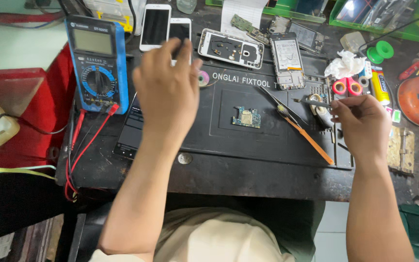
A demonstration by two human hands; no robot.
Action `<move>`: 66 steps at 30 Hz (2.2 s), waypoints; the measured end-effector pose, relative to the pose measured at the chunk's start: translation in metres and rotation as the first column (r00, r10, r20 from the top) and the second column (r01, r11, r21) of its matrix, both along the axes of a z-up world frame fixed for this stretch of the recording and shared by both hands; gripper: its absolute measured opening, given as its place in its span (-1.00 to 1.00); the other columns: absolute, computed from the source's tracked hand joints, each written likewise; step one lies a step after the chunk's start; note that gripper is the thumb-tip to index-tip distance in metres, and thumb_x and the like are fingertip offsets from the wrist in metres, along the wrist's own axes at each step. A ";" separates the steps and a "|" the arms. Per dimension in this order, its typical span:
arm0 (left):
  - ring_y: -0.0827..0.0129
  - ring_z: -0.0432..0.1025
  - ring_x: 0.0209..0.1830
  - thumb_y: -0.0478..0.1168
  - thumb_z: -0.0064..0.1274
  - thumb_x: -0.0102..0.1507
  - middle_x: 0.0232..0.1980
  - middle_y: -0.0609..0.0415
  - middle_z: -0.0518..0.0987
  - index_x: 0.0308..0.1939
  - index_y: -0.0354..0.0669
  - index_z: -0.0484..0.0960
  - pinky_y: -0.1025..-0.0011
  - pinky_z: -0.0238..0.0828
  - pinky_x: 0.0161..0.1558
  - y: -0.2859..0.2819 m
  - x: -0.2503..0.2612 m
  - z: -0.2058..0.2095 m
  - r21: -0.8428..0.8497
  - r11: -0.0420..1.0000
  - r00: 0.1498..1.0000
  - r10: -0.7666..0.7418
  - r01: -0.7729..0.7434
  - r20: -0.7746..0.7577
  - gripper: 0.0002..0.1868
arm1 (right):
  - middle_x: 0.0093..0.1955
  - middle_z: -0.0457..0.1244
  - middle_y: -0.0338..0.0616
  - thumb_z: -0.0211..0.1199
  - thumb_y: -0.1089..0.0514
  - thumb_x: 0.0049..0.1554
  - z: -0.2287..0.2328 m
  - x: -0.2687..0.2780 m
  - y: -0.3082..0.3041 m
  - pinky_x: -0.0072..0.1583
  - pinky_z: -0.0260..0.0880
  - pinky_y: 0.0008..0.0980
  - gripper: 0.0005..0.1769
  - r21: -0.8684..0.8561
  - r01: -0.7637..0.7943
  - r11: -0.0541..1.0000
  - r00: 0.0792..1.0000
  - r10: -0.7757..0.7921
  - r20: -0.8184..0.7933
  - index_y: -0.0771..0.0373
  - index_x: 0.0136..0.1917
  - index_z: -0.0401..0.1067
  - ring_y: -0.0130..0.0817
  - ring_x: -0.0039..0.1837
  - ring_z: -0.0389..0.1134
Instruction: The person handles a small circuit board, using tweezers to manipulate components and a magnifying glass to inspect the surface. They then use a small brush to clean the board and apply a liquid from a small bottle onto the circuitry.
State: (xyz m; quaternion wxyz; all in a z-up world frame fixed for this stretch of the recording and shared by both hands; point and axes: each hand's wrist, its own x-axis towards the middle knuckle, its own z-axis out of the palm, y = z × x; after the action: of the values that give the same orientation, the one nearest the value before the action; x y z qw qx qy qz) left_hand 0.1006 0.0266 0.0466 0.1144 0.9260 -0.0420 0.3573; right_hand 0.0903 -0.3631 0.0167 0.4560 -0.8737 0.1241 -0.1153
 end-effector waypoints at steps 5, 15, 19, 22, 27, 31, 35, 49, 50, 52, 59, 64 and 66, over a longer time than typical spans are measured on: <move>0.04 0.42 0.03 0.01 0.43 0.16 0.10 0.07 0.59 0.30 -0.11 0.55 0.04 0.37 -0.17 0.024 0.027 -0.024 0.061 0.985 0.969 0.172 -0.164 -0.179 -0.30 | -0.06 0.41 -0.19 0.46 0.16 0.26 -0.010 0.003 -0.013 0.06 0.38 -0.36 -0.87 -0.484 -0.159 0.860 0.980 0.197 0.028 0.13 0.06 0.56 -0.32 -0.07 0.36; 0.04 0.43 -0.19 -0.39 0.19 0.32 -0.17 0.13 0.59 -0.05 -0.21 0.62 0.11 0.31 -0.05 0.000 0.012 0.012 -0.260 0.906 0.942 -0.329 0.333 0.061 -0.86 | -0.07 0.41 -0.21 0.29 0.10 0.29 0.029 -0.015 0.025 -0.09 0.31 -0.14 -0.89 -0.636 -0.347 0.690 0.929 0.346 -0.131 0.07 0.04 0.60 -0.18 -0.09 0.36; 0.32 0.42 -0.21 -0.21 -0.12 0.47 -0.11 0.01 0.56 0.19 -0.26 0.53 0.28 0.42 -0.12 -0.052 0.017 0.034 -0.467 0.718 0.812 -0.584 0.515 -0.002 -0.72 | -0.05 0.43 -0.13 0.27 0.13 0.31 0.021 0.019 0.050 -0.03 0.37 -0.11 -0.85 -0.641 -0.443 0.626 0.834 0.551 -0.039 0.19 0.00 0.61 -0.03 -0.04 0.40; 0.26 0.50 -0.13 -0.10 -0.25 0.48 0.10 -0.09 0.52 0.34 -0.14 0.38 0.32 0.47 -0.05 -0.078 0.023 0.025 -0.665 0.531 0.666 -0.743 0.525 -0.067 -0.61 | -0.02 0.42 -0.26 0.29 -0.16 0.26 0.014 0.045 0.072 -0.17 0.38 -0.05 -0.70 -0.688 -0.486 0.539 0.841 0.504 -0.198 0.04 0.05 0.62 -0.09 -0.01 0.43; -0.02 0.65 -0.18 -0.16 0.03 0.45 -0.08 -0.15 0.50 0.37 0.01 0.45 0.22 0.68 -0.33 -0.096 0.034 -0.036 -0.712 0.404 0.654 -0.750 0.574 0.101 -0.61 | -0.25 0.38 -0.23 0.17 -0.12 0.15 0.000 0.074 0.087 -0.11 0.47 0.00 -0.81 -0.790 -0.510 0.341 0.849 0.348 -0.398 -0.11 -0.17 0.55 0.03 -0.09 0.47; 0.12 0.66 -0.19 -0.10 0.07 0.42 -0.08 -0.05 0.52 0.29 -0.07 0.51 0.32 0.67 -0.35 -0.095 0.027 -0.035 -0.751 0.406 0.685 -0.724 0.520 0.083 -0.63 | -0.34 0.35 -0.27 0.18 -0.08 0.14 0.027 0.069 0.097 -0.11 0.47 -0.09 -0.80 -0.858 -0.437 0.271 0.884 0.303 -0.355 -0.03 -0.21 0.54 -0.05 -0.15 0.48; 0.17 0.64 -0.11 -0.08 0.03 0.42 -0.05 -0.05 0.58 0.23 -0.14 0.57 0.27 0.70 -0.22 -0.101 0.019 -0.033 -0.908 0.244 0.723 -0.685 0.340 0.087 -0.64 | -0.21 0.34 -0.07 0.03 0.05 0.41 0.058 0.026 0.093 -0.04 0.41 0.03 -0.81 -0.649 -0.306 0.697 0.888 0.455 0.070 0.07 0.22 0.37 0.10 -0.09 0.44; 0.24 0.64 -0.09 -0.14 -0.26 0.52 -0.05 -0.08 0.59 0.29 -0.24 0.34 0.30 0.67 -0.08 -0.124 0.009 -0.038 -0.933 -0.092 0.644 -0.700 0.348 0.310 -0.67 | -0.21 0.39 0.00 0.05 0.38 0.29 -0.002 -0.065 0.110 -0.23 0.35 -0.36 -0.76 -0.034 -0.347 0.937 0.919 0.347 0.186 0.47 0.17 0.44 -0.29 -0.32 0.37; 0.25 0.64 -0.12 -0.15 -0.25 0.51 -0.08 -0.07 0.60 0.27 -0.25 0.34 0.32 0.67 -0.10 -0.126 0.009 -0.039 -0.933 -0.132 0.627 -0.708 0.335 0.325 -0.68 | -0.21 0.40 -0.01 0.07 0.36 0.30 -0.003 -0.064 0.111 -0.25 0.33 -0.40 -0.78 -0.002 -0.336 0.942 0.920 0.329 0.214 0.46 0.16 0.45 -0.33 -0.34 0.36; 0.26 0.65 -0.14 -0.17 -0.24 0.51 -0.10 -0.06 0.60 0.26 -0.25 0.34 0.34 0.68 -0.12 -0.130 0.008 -0.043 -0.932 -0.170 0.613 -0.713 0.321 0.341 -0.69 | -0.21 0.41 -0.03 0.09 0.35 0.30 -0.004 -0.063 0.115 -0.27 0.31 -0.45 -0.80 0.032 -0.329 0.944 0.919 0.312 0.241 0.46 0.14 0.46 -0.37 -0.36 0.35; 0.25 0.66 -0.20 -0.18 -0.19 0.49 -0.14 -0.06 0.58 0.27 -0.31 0.32 0.38 0.66 -0.21 -0.142 -0.005 -0.040 -0.930 -0.237 0.586 -0.726 0.279 0.361 -0.67 | -0.19 0.40 0.02 0.10 0.34 0.32 -0.016 -0.066 0.126 -0.25 0.21 -0.52 -0.89 0.186 -0.235 0.954 0.938 0.172 0.302 0.46 0.09 0.37 -0.47 -0.34 0.23; 0.20 0.66 -0.19 -0.18 -0.17 0.48 -0.13 -0.09 0.57 0.28 -0.34 0.32 0.33 0.67 -0.21 -0.146 -0.010 -0.039 -0.929 -0.268 0.583 -0.723 0.257 0.370 -0.65 | -0.20 0.39 0.04 0.11 0.35 0.33 -0.019 -0.069 0.124 -0.25 0.20 -0.53 -0.91 0.181 -0.203 0.962 0.942 0.141 0.305 0.45 0.07 0.36 -0.48 -0.33 0.20; 0.20 0.67 -0.20 -0.18 -0.16 0.48 -0.14 -0.07 0.57 0.26 -0.34 0.33 0.36 0.68 -0.23 -0.147 -0.011 -0.038 -0.929 -0.254 0.587 -0.722 0.268 0.367 -0.66 | -0.20 0.39 0.02 0.12 0.34 0.33 -0.021 -0.067 0.121 -0.25 0.18 -0.55 -0.92 0.203 -0.207 0.957 0.937 0.135 0.322 0.43 0.08 0.35 -0.52 -0.32 0.18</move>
State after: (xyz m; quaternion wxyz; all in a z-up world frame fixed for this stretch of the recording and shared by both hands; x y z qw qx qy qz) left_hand 0.0898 -0.1202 0.0085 0.8457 0.5093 -0.1561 0.0327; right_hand 0.0234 -0.2417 -0.0040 0.5777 -0.7931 -0.0120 -0.1928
